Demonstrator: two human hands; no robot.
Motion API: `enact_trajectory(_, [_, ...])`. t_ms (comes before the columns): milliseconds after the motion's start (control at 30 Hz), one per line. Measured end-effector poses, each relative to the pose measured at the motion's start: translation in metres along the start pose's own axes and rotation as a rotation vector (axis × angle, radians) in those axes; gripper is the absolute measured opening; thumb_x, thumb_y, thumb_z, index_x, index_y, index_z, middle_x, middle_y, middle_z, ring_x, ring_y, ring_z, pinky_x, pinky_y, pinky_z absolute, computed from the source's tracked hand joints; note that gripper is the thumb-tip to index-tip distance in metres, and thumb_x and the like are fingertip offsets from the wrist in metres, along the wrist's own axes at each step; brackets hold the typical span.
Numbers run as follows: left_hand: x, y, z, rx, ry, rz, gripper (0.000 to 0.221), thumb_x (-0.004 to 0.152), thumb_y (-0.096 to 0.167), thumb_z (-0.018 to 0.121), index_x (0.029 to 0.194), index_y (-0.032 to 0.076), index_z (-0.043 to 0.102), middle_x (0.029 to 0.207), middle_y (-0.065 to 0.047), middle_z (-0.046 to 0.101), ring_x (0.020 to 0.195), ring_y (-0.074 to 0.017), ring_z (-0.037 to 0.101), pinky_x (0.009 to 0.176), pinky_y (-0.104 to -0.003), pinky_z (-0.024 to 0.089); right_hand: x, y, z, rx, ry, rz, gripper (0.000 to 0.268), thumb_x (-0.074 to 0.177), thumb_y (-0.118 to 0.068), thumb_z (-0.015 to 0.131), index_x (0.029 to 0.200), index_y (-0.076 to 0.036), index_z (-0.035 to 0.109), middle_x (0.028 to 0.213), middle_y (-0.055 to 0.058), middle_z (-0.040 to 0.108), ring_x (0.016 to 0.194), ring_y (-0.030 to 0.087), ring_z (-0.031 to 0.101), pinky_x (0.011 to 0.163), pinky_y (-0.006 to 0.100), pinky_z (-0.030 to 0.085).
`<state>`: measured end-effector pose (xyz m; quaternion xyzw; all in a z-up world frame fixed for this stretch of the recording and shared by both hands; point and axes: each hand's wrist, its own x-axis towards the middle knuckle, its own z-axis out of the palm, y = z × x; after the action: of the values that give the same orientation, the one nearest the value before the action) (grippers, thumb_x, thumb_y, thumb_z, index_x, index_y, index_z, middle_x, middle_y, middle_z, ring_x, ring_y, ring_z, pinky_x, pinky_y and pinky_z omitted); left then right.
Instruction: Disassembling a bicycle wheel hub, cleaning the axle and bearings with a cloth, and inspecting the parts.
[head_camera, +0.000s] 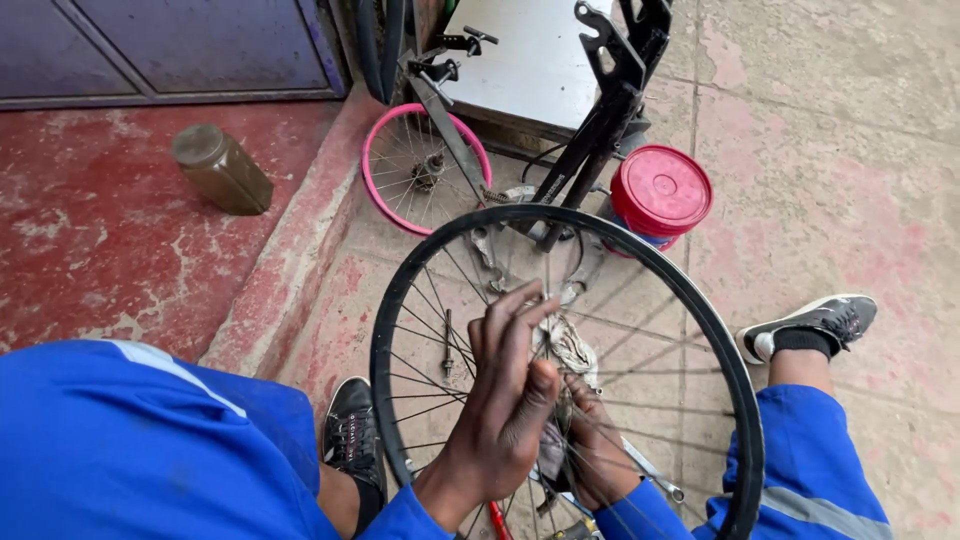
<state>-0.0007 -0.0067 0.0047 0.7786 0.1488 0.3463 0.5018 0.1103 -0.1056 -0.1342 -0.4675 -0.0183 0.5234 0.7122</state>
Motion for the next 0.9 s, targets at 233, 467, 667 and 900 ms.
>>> enact_trajectory(233, [0.015, 0.016, -0.045, 0.207, 0.051, 0.143, 0.063, 0.101, 0.053, 0.021, 0.127, 0.009, 0.057, 0.146, -0.015, 0.041, 0.137, -0.0330, 0.031, 0.114, -0.052, 0.023, 0.002, -0.002, -0.020, 0.182, -0.194, -0.060, 0.037, 0.084, -0.016, 0.067, 0.117, -0.006, 0.055, 0.100, 0.015, 0.066, 0.077, 0.030, 0.069, 0.064, 0.044, 0.061])
enact_trajectory(467, [0.014, -0.045, -0.093, 0.296, 0.600, -0.339, 0.050, 0.101, 0.038, 0.030, 0.115, 0.001, 0.060, 0.112, -0.014, 0.057, 0.102, -0.0245, 0.054, 0.086, -0.038, 0.043, 0.009, -0.019, -0.053, 0.134, -0.138, -0.304, 0.033, 0.094, -0.012, 0.058, 0.124, 0.003, 0.058, 0.098, 0.010, 0.067, 0.071, 0.009, 0.059, 0.058, 0.019, 0.049])
enact_trajectory(667, [0.021, -0.062, -0.076, -0.283, 0.362, -0.971, 0.076, 0.095, 0.056, 0.016, 0.124, 0.003, 0.061, 0.116, -0.016, 0.069, 0.101, -0.0239, 0.065, 0.084, -0.038, 0.051, -0.002, -0.038, -0.059, 0.158, -0.267, -0.361, 0.035, 0.095, -0.007, 0.050, 0.129, 0.003, 0.054, 0.112, 0.017, 0.066, 0.092, 0.024, 0.068, 0.076, 0.035, 0.059])
enact_trajectory(900, [0.014, -0.103, -0.076, -0.626, 0.402, -0.819, 0.049, 0.103, 0.047, 0.039, 0.107, 0.008, 0.067, 0.077, -0.006, 0.068, 0.060, -0.0125, 0.058, 0.044, -0.020, 0.041, 0.005, -0.034, -0.109, 0.142, -0.167, -0.347, 0.038, 0.094, 0.003, 0.046, 0.131, 0.006, 0.052, 0.116, 0.021, 0.065, 0.097, 0.028, 0.066, 0.081, 0.038, 0.057])
